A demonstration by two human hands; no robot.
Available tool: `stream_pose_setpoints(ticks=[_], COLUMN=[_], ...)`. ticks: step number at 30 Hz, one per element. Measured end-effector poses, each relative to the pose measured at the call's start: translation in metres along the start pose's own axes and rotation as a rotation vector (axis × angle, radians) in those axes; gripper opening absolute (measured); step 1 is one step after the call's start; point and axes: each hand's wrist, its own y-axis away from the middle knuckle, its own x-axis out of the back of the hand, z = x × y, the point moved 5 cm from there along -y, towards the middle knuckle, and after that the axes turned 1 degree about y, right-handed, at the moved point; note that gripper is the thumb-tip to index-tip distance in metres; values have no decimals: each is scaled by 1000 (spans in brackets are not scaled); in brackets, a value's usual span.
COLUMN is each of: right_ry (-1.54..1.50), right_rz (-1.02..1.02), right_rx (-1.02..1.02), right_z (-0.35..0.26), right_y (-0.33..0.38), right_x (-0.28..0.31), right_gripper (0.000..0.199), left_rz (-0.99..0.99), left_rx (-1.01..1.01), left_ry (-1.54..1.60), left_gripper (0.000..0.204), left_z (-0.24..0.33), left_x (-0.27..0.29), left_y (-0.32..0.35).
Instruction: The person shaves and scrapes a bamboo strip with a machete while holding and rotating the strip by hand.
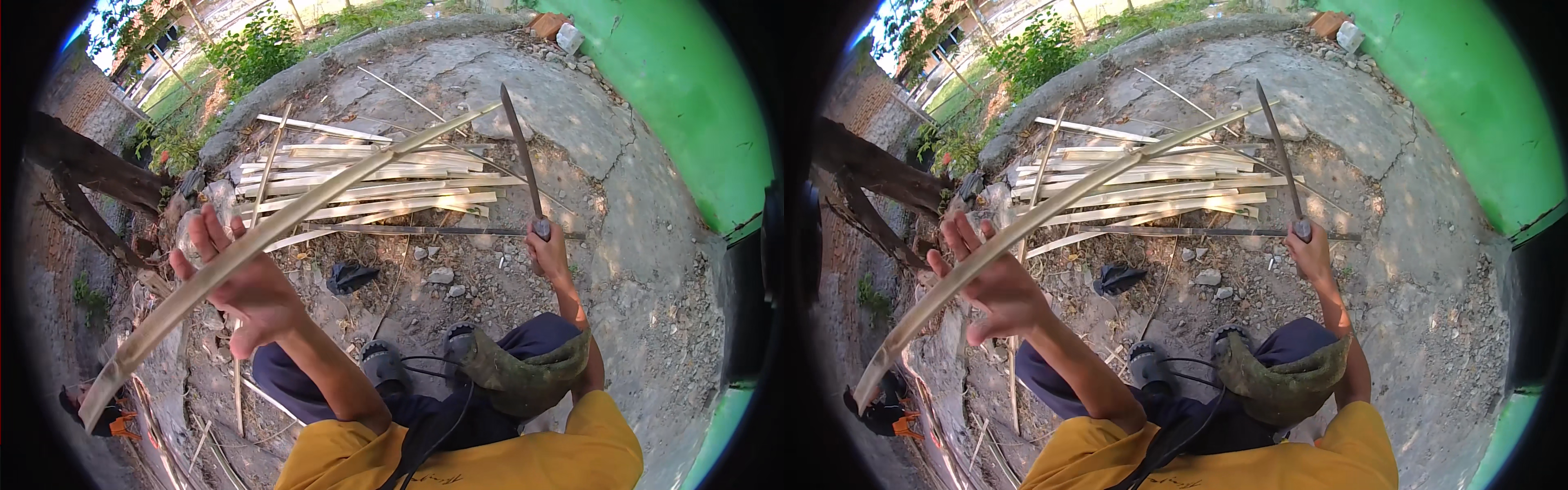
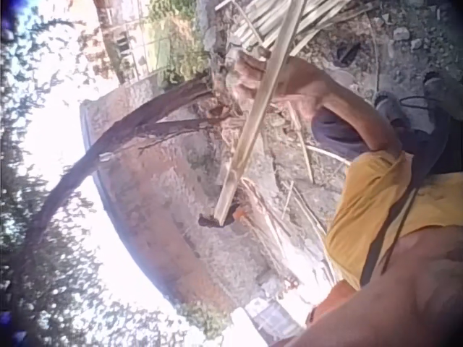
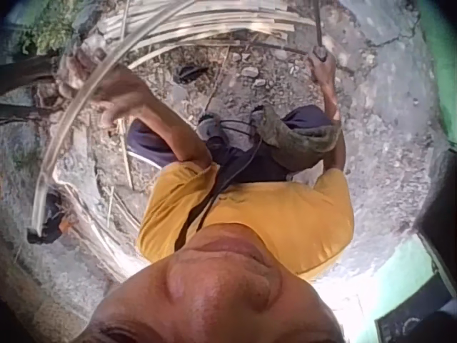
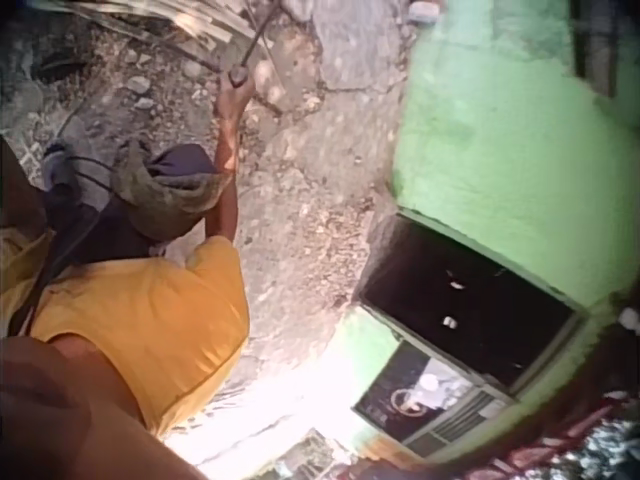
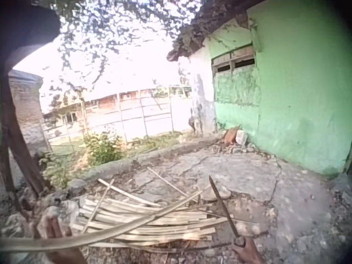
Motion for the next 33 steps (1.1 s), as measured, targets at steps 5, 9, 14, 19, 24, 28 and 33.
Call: stream_pose_setpoints(ticks=[5, 9, 14, 19, 24, 28, 33], right_ry=[89, 144, 420, 616, 776, 645, 708], right_rz=[-21, -108, -280, -408, -560, -477, -347], right_rx=[1, 24, 373, 429, 555, 454, 312], right_z=[-2, -16, -56, -96, -125, -85, -69], right_y=[13, 29, 46, 45, 52, 19, 14], right_x=[-5, -28, -82, -106, -126, -112, -108], right_gripper=[7, 10, 20, 26, 22, 20, 19], left_rz=[-40, -133, 72, 99, 138, 173, 202], left_rx=[184, 211, 268, 284, 289, 269, 310], left_ry=[156, 32, 43, 83, 68, 121, 47], left_gripper=[68, 51, 36, 34, 38, 37, 37], left_z=[7, 3, -4, 1, 5, 36, 2], left_x=[-11, -43, -40, -40, -32, -36, -36], left_y=[39, 59, 92, 111, 118, 108, 135])
